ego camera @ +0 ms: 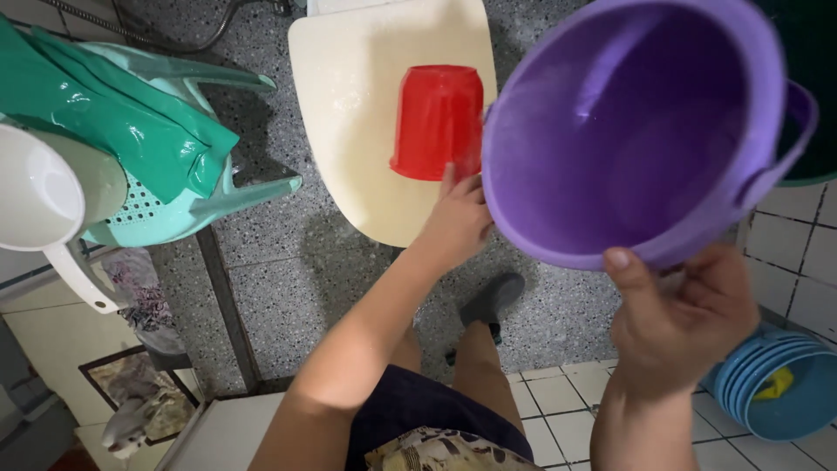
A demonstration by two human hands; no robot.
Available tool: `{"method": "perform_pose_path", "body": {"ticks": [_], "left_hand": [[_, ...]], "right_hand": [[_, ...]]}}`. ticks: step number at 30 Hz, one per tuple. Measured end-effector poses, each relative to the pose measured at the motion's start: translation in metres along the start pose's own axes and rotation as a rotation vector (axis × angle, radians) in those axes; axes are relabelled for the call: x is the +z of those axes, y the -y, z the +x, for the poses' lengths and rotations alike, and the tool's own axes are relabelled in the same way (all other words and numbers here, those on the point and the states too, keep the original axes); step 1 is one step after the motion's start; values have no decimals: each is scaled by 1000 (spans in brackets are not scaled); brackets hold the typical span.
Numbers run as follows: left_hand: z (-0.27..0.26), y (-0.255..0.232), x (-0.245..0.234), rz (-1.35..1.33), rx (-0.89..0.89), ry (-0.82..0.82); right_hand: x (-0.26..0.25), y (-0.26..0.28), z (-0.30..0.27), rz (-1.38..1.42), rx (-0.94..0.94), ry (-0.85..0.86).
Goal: Washing and rinsing various plastic containers, buckets, and rubber gloves in a bathroom.
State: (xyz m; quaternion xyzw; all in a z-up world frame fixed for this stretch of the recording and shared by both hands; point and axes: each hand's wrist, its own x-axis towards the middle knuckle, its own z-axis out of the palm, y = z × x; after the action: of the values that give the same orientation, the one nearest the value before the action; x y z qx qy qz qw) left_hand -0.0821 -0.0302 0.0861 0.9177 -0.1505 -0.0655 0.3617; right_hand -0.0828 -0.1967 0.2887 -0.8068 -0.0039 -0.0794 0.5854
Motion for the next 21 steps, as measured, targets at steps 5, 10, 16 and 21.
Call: {"method": "perform_pose_path", "body": {"ticks": [5,10,16,21], "left_hand": [[-1,15,-17,-134,-24,-105],[19,56,-26,-486,-332,-189],[46,124,-36,-1285,-608,-670],[28,163,-31,-1182,-518,-763]], "right_hand": [[-2,-14,-12,39,-7,13],[5,2,-7,124,-6,-48],[5,-21,-20,-49,30,69],[0,-54,-29,-49,44,117]]}}
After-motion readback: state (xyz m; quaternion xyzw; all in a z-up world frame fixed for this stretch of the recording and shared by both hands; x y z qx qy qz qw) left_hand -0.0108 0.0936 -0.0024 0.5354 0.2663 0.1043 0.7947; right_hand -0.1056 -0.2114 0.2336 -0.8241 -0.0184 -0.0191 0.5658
